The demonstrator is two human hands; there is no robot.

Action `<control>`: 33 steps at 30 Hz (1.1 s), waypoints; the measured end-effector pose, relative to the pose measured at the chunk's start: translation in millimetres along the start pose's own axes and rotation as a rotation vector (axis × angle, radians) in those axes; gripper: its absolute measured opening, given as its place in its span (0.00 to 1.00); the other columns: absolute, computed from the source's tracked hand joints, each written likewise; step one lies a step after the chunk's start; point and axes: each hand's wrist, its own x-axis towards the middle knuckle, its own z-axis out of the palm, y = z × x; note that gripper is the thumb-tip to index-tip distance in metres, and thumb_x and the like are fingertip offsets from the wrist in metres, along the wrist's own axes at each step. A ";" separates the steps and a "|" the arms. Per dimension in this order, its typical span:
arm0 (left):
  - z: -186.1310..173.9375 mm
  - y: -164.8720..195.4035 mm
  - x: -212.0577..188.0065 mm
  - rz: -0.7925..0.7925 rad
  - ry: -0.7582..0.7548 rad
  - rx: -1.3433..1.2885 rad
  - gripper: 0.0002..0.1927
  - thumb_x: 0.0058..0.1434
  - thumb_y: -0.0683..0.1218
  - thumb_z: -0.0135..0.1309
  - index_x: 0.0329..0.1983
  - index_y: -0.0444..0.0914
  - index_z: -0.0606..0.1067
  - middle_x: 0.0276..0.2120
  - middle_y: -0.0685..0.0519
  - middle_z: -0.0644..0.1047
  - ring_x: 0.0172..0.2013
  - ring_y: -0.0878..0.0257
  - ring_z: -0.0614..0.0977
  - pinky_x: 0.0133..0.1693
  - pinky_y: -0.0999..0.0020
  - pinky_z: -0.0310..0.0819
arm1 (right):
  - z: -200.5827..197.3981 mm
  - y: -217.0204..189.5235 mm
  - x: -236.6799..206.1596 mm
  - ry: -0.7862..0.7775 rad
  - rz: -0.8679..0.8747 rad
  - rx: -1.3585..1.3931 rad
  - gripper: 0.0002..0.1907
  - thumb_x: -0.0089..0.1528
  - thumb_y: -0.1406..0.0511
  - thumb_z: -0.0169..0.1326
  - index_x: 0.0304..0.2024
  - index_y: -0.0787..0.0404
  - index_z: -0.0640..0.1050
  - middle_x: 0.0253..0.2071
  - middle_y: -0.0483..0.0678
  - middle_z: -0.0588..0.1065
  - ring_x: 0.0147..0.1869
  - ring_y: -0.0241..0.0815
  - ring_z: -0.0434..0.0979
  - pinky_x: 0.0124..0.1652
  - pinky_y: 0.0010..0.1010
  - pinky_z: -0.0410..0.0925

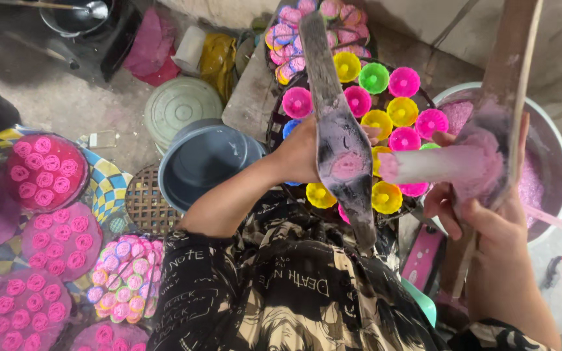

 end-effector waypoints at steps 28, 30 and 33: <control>15.0 -17.7 32.2 -0.063 0.004 0.019 0.45 0.52 0.55 0.70 0.71 0.41 0.65 0.59 0.47 0.78 0.58 0.56 0.81 0.59 0.60 0.76 | -14.0 4.3 29.8 -0.387 0.619 -0.217 0.71 0.52 0.35 0.62 0.76 0.64 0.38 0.73 0.54 0.56 0.74 0.47 0.62 0.65 0.43 0.63; -19.8 -13.2 51.1 0.084 -0.159 -0.756 0.50 0.57 0.50 0.71 0.75 0.44 0.52 0.72 0.50 0.56 0.71 0.53 0.61 0.69 0.55 0.61 | -17.4 4.0 17.0 -0.429 0.659 -0.096 0.76 0.50 0.31 0.61 0.80 0.66 0.40 0.68 0.57 0.62 0.67 0.48 0.67 0.60 0.40 0.66; -56.6 -5.1 89.9 0.250 -0.327 -1.458 0.60 0.51 0.51 0.72 0.77 0.51 0.43 0.79 0.46 0.40 0.79 0.43 0.50 0.73 0.45 0.54 | -20.8 7.5 -0.2 -0.508 0.735 0.085 0.79 0.46 0.27 0.60 0.80 0.71 0.45 0.64 0.60 0.66 0.64 0.51 0.71 0.60 0.43 0.67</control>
